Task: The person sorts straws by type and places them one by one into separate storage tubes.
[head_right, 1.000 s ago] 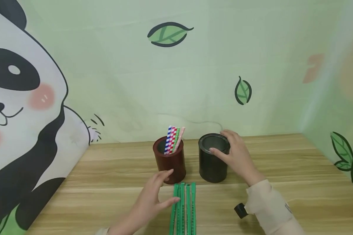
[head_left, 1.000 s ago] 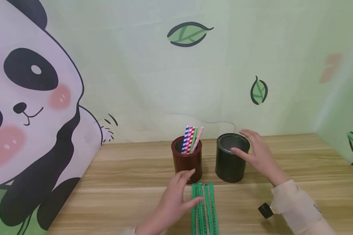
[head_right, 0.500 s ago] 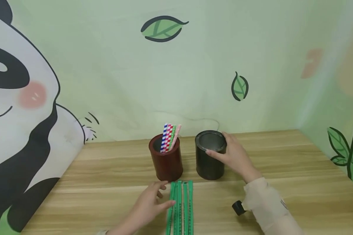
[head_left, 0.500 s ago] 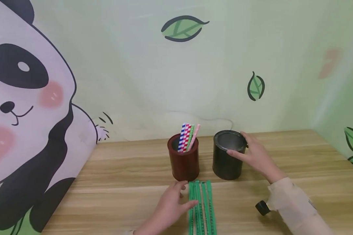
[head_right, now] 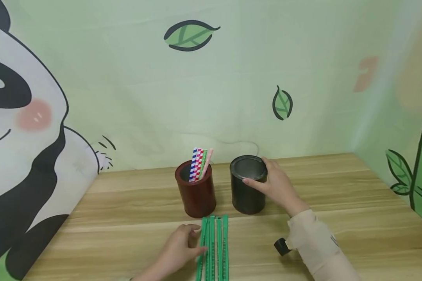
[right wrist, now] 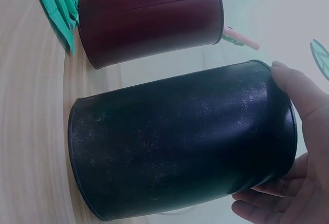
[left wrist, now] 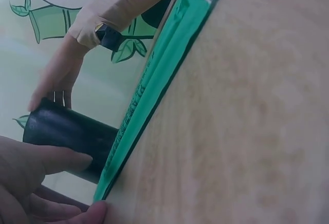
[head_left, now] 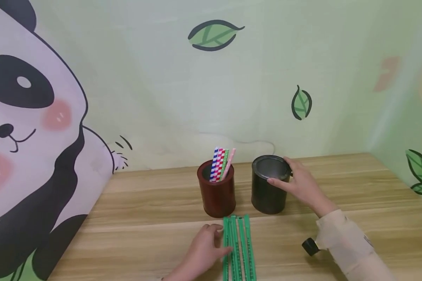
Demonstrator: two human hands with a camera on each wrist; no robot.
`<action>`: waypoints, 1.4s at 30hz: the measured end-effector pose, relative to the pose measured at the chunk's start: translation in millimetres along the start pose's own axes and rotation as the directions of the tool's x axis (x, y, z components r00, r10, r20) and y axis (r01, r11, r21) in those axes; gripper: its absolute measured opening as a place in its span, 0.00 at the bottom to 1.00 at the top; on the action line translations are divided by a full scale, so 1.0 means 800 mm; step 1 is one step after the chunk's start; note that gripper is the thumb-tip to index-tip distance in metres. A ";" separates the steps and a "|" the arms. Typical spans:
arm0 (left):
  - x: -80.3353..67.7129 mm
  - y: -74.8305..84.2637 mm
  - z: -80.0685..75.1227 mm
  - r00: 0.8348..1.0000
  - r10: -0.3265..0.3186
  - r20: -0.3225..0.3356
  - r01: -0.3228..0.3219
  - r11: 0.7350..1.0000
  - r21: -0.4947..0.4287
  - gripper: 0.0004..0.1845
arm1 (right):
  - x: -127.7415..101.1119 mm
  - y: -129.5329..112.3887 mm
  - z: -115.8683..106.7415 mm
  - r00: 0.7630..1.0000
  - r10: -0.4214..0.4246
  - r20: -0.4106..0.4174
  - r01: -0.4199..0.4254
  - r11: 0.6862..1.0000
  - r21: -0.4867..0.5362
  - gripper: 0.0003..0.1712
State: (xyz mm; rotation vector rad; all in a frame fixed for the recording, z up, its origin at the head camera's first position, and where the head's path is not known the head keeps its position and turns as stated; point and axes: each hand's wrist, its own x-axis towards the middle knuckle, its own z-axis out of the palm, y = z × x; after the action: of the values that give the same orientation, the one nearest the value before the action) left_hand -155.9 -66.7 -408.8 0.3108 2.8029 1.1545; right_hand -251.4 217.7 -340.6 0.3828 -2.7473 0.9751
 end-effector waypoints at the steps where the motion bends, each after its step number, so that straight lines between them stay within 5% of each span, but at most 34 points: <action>1: 0.000 -0.002 0.002 1.000 0.007 -0.009 -0.007 1.000 0.003 0.31 | 0.000 0.000 0.000 1.000 0.002 0.002 -0.002 1.000 0.004 0.55; 11: 0.001 -0.008 0.009 0.998 0.035 -0.046 -0.034 0.999 0.023 0.31 | 0.000 0.002 0.002 1.000 0.007 0.003 -0.007 1.000 0.012 0.55; 23: 0.006 -0.008 0.003 1.000 0.020 -0.003 -0.019 0.998 0.057 0.28 | 0.001 -0.001 0.001 1.000 -0.004 0.006 0.004 1.000 0.014 0.55; 34: 0.004 -0.007 -0.004 1.000 -0.001 0.023 0.002 0.998 -0.055 0.29 | -0.001 -0.002 0.001 1.000 0.003 0.004 -0.003 1.000 -0.006 0.54; 42: 0.000 0.002 -0.010 0.998 0.057 0.003 -0.056 0.992 -0.114 0.23 | 0.000 -0.003 0.001 1.000 0.002 0.011 -0.002 1.000 -0.007 0.55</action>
State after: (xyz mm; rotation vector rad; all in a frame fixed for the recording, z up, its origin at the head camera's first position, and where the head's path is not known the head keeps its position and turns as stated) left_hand -157.1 -71.0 -401.8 0.3858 2.7255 1.3163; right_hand -250.4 215.7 -339.7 0.3861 -2.7606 0.9664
